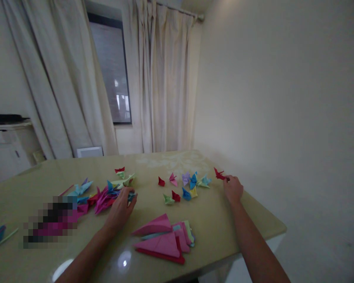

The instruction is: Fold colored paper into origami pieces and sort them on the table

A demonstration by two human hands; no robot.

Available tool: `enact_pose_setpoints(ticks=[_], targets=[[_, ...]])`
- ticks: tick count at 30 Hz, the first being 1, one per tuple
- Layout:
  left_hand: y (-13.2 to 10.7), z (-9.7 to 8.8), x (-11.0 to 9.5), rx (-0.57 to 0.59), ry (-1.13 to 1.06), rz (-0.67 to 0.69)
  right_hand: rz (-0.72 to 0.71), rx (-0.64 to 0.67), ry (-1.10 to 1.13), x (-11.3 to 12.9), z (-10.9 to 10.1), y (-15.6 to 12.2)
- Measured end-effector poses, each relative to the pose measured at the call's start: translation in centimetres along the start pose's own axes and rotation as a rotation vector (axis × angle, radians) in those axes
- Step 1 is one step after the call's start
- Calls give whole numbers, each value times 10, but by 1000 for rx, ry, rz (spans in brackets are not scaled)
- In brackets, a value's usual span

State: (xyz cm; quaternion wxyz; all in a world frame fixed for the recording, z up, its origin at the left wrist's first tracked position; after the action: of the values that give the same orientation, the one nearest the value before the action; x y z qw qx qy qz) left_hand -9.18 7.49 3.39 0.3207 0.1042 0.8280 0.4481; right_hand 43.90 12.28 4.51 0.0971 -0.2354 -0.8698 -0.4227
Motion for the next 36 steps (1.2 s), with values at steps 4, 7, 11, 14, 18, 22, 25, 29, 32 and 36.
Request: enact_pose_setpoints(ticks=[4, 7, 11, 14, 18, 22, 25, 29, 32, 36], targets=[[0, 1, -3, 6, -67, -17, -87, 54, 22, 18, 8, -6], [1, 3, -3, 29, -137, -49, -145, 86, 47, 24, 7, -12], [4, 4, -1, 25, -190, -76, -177, 29, 65, 36, -7, -17], [2, 8, -2, 67, -228, -104, -270, -86, 232, 74, -27, -27], [-9, 18, -13, 166, -316, -107, -588, 179, 692, 171, -42, -70], [-15, 23, -23, 225, -351, -80, -830, 608, 1027, 259, -53, -130], [-12, 21, -23, 222, -356, -89, -897, 683, 1121, 293, -62, -153], [-9, 19, -21, 225, -386, -128, -878, 692, 1139, 301, -65, -159], [-12, 22, -22, 256, -396, -141, -847, 667, 1136, 294, -59, -156], [-13, 23, -16, 303, -316, -114, -659, 622, 1128, 274, -39, -146]])
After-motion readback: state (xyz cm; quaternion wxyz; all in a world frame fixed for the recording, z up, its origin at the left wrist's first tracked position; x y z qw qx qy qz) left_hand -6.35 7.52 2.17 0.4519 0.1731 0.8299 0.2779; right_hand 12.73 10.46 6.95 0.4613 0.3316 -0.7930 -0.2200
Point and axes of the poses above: each hand's wrist, its own y-axis towards the middle knuckle, its own z-axis out of the palm, x = y × z, the point moved 5 cm from there along y, towards the middle knuckle, and after that the axes turned 14 degrees about -x, right-handed, at the moved point
